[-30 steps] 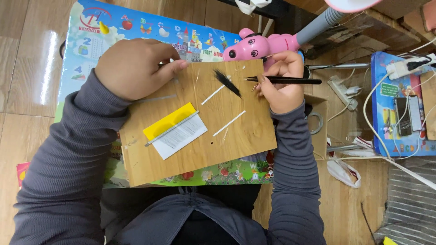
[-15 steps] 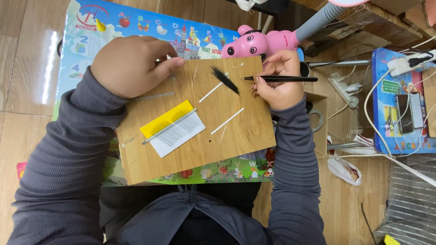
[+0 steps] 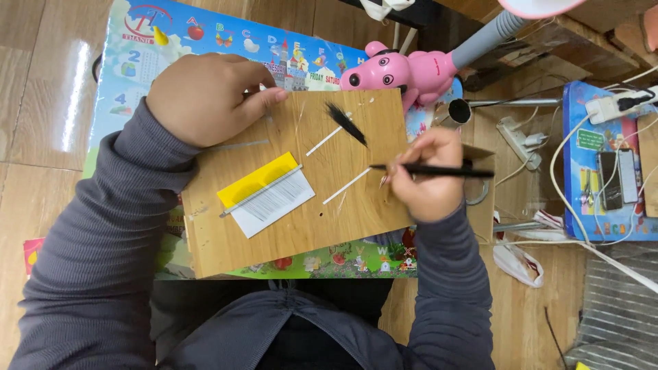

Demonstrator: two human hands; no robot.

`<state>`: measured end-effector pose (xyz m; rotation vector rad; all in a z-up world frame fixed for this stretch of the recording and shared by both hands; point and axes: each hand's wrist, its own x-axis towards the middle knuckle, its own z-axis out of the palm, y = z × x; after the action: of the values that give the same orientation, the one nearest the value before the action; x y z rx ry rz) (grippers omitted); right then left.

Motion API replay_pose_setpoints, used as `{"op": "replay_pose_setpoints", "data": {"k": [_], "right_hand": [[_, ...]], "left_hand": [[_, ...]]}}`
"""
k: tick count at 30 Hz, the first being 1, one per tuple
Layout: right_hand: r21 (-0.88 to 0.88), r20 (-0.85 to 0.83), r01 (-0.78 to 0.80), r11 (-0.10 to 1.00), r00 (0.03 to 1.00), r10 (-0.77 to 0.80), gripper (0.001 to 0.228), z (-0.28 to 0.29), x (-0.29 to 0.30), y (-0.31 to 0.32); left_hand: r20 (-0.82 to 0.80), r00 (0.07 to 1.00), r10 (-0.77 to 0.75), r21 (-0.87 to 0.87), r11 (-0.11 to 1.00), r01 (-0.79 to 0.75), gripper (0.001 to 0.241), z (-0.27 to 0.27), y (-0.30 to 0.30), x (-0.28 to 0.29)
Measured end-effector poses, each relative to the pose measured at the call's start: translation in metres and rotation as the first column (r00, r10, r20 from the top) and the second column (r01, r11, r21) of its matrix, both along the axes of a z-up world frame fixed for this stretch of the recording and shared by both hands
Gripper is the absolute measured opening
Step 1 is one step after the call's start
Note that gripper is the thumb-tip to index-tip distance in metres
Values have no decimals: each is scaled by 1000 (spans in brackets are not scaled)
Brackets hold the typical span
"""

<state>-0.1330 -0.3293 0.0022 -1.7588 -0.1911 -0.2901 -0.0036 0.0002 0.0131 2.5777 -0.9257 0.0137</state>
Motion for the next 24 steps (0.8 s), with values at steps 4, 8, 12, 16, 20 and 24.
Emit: {"op": "replay_pose_setpoints", "data": {"k": [4, 8, 12, 16, 20, 24], "right_hand": [[0, -35, -96, 995, 995, 96, 38, -3, -13, 8], [-131, -47, -78, 988, 996, 72, 37, -4, -17, 6], [-185, -101, -74, 980, 993, 56, 37, -3, -19, 6], [-308, -80, -100, 946, 994, 79, 36, 5, -19, 9], [-333, -49, -98, 938, 995, 87, 37, 7, -18, 10], [-360, -21, -103, 927, 994, 103, 36, 5, -18, 8]], "left_hand": [[5, 1000, 10, -1, 1000, -10, 42, -1, 0, -1], [28, 1000, 7, 5, 1000, -7, 43, -1, 1, -2], [53, 999, -6, -14, 1000, 7, 41, -3, 2, -1], [59, 998, -17, -4, 1000, 17, 41, -4, 2, 0], [51, 998, -25, -1, 1000, 25, 40, -3, 2, 0], [57, 998, -17, -2, 1000, 17, 40, -4, 2, 0]]}}
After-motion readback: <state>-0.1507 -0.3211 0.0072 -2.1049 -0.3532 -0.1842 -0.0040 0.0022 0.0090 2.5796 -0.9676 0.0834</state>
